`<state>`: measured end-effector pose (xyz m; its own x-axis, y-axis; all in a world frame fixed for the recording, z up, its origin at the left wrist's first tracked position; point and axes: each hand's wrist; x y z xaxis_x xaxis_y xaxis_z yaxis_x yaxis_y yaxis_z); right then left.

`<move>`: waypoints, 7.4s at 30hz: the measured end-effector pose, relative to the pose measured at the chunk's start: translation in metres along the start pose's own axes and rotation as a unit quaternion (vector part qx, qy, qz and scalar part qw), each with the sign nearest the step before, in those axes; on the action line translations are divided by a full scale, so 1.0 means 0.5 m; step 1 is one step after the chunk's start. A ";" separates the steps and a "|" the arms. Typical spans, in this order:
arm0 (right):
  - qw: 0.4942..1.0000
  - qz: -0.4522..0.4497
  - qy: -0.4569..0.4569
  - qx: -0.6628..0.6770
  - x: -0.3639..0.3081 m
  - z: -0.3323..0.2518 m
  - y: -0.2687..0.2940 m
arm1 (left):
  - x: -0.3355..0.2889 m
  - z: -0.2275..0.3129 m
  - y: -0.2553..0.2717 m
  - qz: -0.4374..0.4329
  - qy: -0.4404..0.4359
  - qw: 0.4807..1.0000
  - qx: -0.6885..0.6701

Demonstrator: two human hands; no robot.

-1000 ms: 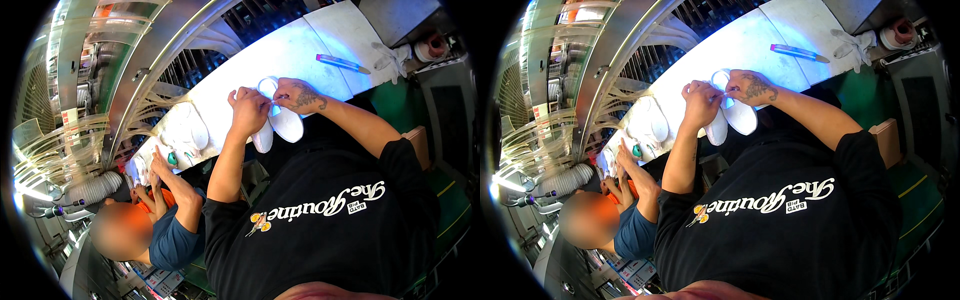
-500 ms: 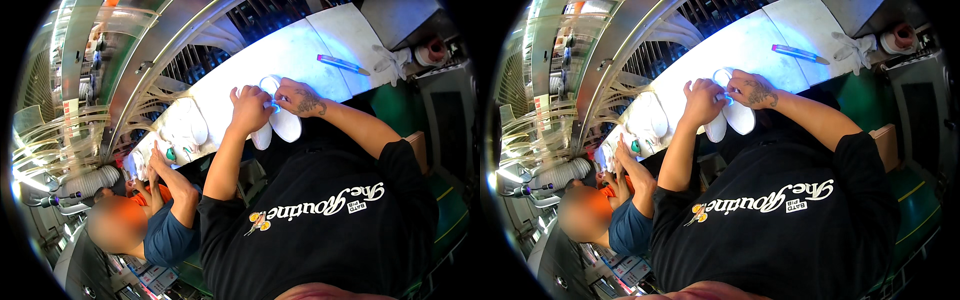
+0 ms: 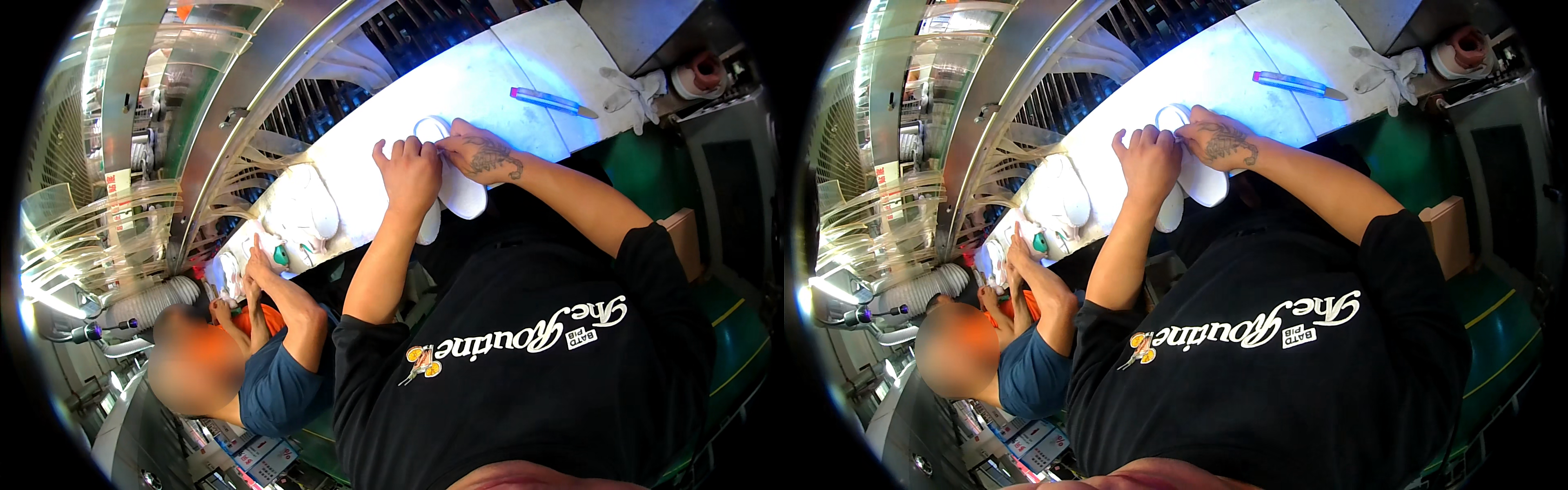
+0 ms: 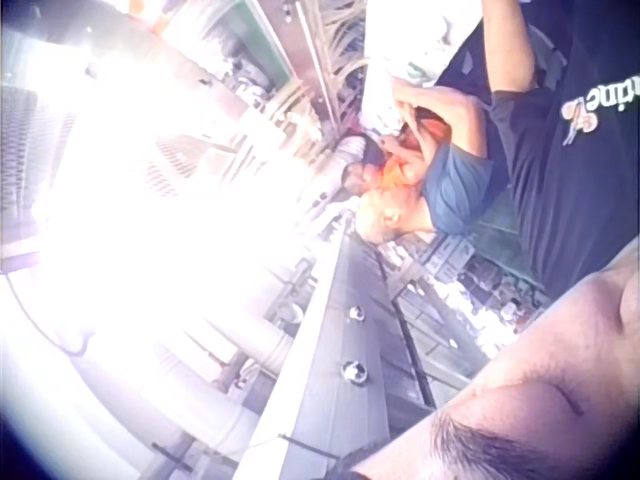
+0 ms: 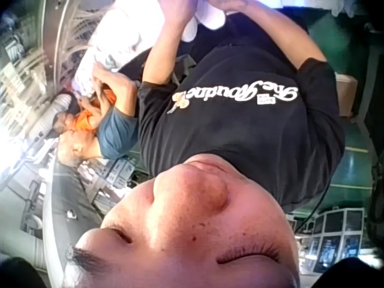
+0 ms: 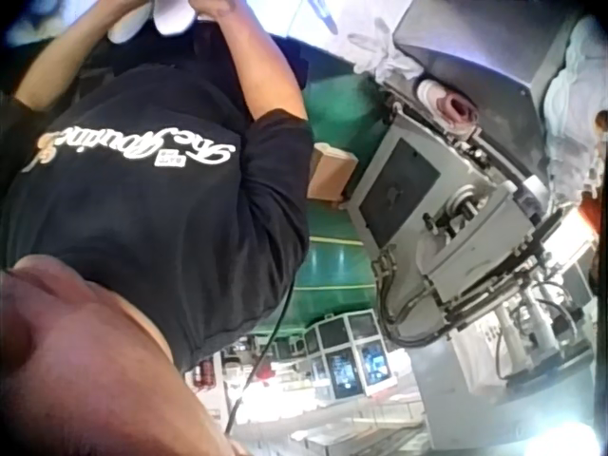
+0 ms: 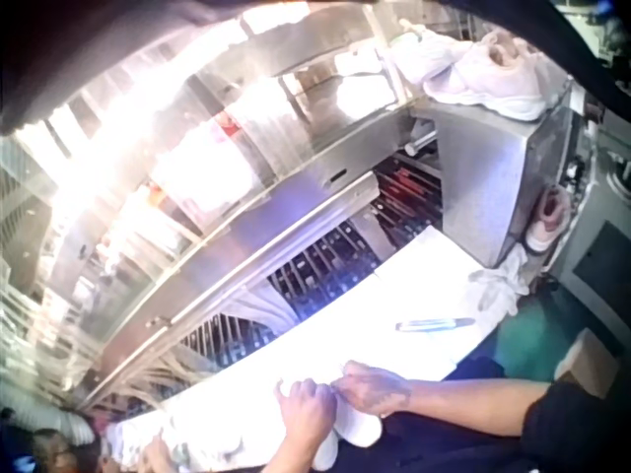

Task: The person assembles white slipper uppers by inserting teal insoles into the fabric shells. They repeatedly pick up a slipper, insert the insole, and press the edges to secure the fit. The person handles the items one at a time on a white workbench in a factory setting.

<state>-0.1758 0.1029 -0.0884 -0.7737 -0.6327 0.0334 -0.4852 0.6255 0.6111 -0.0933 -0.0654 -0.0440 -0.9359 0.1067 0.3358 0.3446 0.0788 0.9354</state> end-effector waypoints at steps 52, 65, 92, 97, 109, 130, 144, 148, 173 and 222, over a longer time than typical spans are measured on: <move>0.998 0.009 -0.056 0.000 0.015 -0.013 -0.009 | -0.003 -0.062 0.007 -0.043 0.045 0.983 -0.173; 0.983 -0.054 0.035 -0.171 0.044 -0.085 0.010 | -0.007 -0.050 0.001 -0.044 0.024 0.990 -0.131; 0.994 -0.085 -0.052 0.048 0.046 -0.029 0.009 | 0.009 -0.059 0.003 -0.099 -0.021 0.988 -0.113; 0.996 0.004 0.043 0.082 -0.063 -0.015 0.070 | -0.087 -0.029 0.053 0.140 0.116 0.962 -0.202; 0.924 0.097 0.336 0.154 -0.165 -0.114 0.097 | -0.215 0.019 0.207 0.210 0.193 0.939 -0.191; 0.927 0.239 0.080 0.278 -0.298 -0.141 0.113 | -0.173 0.177 0.181 0.117 0.171 0.735 -0.646; 0.934 0.233 0.119 0.242 -0.294 -0.148 0.110 | -0.190 0.184 0.178 0.163 0.194 0.757 -0.602; 0.935 0.231 0.116 0.244 -0.293 -0.148 0.112 | -0.191 0.186 0.178 0.158 0.205 0.748 -0.611; 0.969 0.071 0.211 0.110 -0.228 -0.152 0.188 | -0.151 0.133 0.253 0.162 0.149 0.897 -0.384; 0.982 0.099 0.131 0.089 -0.207 -0.106 0.212 | -0.164 0.184 0.108 0.147 0.218 0.810 -0.525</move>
<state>-0.1256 0.2105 0.0147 -0.7393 -0.5722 0.3550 -0.4175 0.8031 0.4251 0.0088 0.0215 -0.0314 -0.8409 -0.4097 0.3537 0.5187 -0.7965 0.3106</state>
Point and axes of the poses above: each hand's wrist, its own x-axis towards the middle knuckle, its own y-axis out of the back of the hand, z = x × y, and after that the axes turned 13 degrees about z, right-handed
